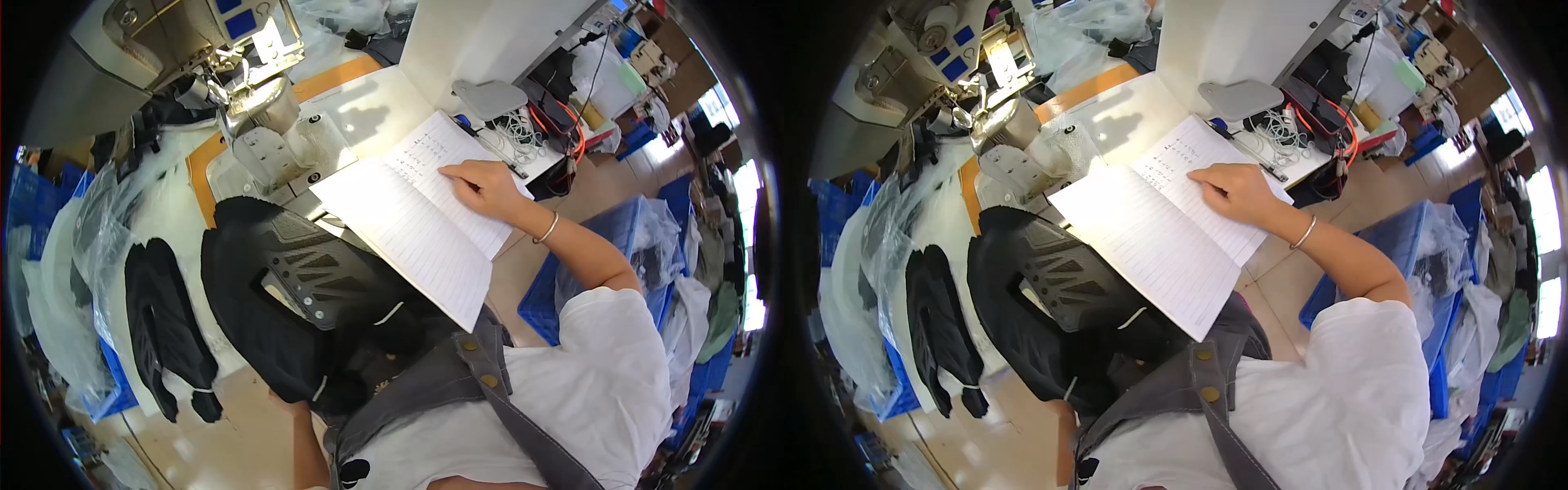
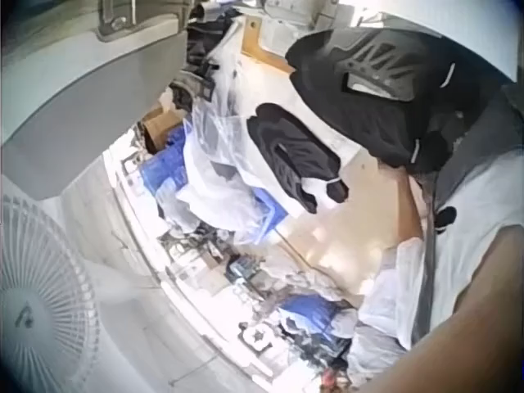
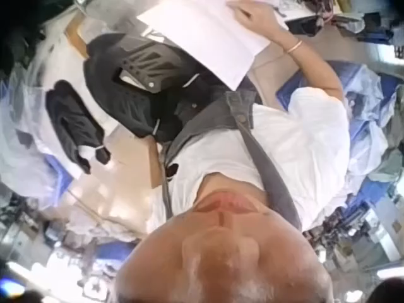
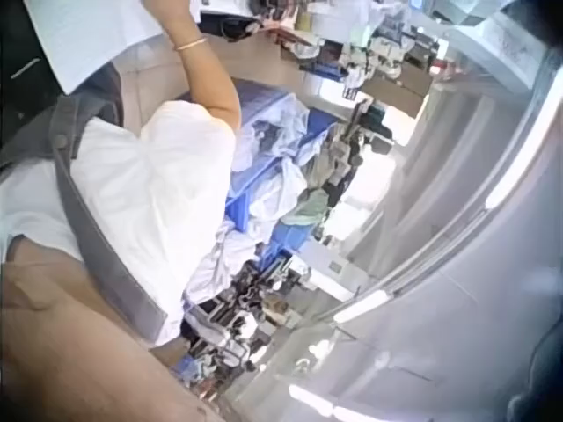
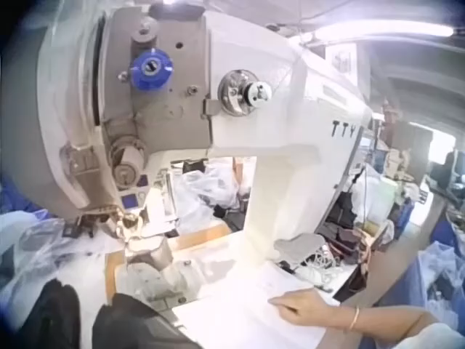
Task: Checking and packaging shoe components into plastic bags while recording production data in a notebook.
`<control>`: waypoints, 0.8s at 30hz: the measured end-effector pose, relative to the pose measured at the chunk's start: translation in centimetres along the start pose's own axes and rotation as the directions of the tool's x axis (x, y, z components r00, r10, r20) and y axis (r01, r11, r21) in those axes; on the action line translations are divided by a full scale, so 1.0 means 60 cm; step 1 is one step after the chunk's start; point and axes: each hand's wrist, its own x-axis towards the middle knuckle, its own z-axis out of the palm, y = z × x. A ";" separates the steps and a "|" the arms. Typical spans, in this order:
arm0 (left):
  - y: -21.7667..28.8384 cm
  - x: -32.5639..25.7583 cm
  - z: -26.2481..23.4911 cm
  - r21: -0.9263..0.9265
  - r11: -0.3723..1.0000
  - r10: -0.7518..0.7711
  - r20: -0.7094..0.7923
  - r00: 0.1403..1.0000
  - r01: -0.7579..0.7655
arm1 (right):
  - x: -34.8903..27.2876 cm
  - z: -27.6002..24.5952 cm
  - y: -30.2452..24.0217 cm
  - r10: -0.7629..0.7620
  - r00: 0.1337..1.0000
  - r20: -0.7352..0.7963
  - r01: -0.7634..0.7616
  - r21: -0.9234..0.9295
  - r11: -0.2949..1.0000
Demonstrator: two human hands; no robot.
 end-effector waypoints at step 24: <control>0.216 0.119 -0.170 -0.756 0.088 -0.056 0.646 0.761 0.649 | 0.081 -0.136 -0.283 -0.484 0.873 -0.061 0.485 0.003 0.874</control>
